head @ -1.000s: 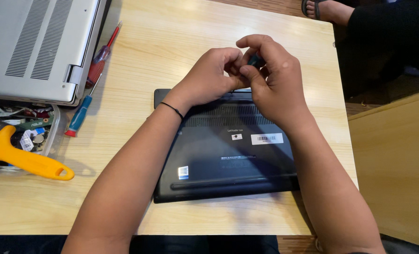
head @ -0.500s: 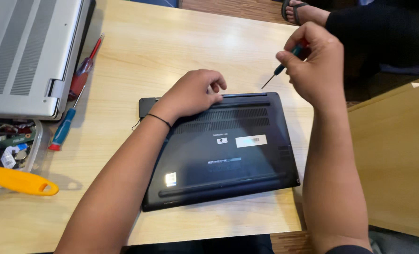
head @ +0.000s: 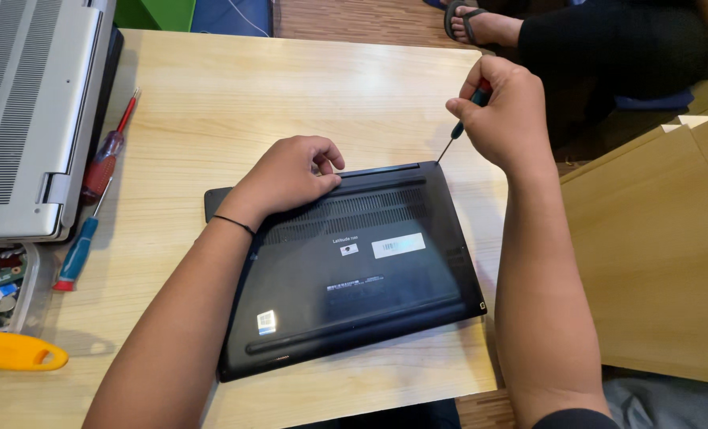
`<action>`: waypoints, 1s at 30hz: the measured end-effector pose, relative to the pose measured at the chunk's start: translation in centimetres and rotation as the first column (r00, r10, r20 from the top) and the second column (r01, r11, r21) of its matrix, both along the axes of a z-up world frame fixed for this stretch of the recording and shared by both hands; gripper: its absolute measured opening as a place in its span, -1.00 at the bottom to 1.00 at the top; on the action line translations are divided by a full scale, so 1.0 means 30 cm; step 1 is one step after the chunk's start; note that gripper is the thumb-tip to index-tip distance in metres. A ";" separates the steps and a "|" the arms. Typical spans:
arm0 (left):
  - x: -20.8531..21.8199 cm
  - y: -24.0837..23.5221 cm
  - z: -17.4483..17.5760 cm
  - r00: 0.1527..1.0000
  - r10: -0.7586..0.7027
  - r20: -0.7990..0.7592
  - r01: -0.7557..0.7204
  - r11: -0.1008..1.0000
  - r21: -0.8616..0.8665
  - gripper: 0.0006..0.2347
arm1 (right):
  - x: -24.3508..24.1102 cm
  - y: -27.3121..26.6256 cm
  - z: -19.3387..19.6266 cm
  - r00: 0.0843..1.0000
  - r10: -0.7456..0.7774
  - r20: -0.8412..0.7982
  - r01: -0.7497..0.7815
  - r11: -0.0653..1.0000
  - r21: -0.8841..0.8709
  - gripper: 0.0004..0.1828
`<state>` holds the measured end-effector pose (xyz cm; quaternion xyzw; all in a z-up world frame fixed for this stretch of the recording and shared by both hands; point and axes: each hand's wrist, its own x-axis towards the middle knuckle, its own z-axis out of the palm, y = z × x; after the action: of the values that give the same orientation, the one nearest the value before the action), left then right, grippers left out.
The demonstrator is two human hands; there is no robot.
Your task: The person uses a screwdriver to remove screws from the bottom cover of a laptop. They then lift the cover off to reveal the internal components.
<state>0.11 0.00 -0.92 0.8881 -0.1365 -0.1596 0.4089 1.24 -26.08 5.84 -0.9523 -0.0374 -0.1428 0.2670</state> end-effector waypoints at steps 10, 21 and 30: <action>-0.004 0.001 -0.006 1.000 0.006 -0.009 -0.006 1.000 0.010 -0.89 | -0.054 0.041 0.078 0.960 -0.198 -0.200 0.108 0.916 -0.387 -0.60; -0.016 -0.002 0.020 1.000 0.020 -0.009 -0.020 0.999 0.035 -0.89 | -0.101 0.071 0.165 0.900 -0.086 -0.427 -0.024 0.969 -0.245 -0.69; -0.017 -0.005 0.005 0.998 0.007 0.070 -0.010 0.999 0.042 -0.90 | -0.099 0.065 0.156 0.919 -0.153 -0.362 -0.011 0.910 -0.414 -0.72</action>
<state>-0.40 -0.15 -0.77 0.9022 -0.1435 -0.1295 0.3856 -1.73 -24.12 10.52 -0.9968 0.0224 0.0491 0.0590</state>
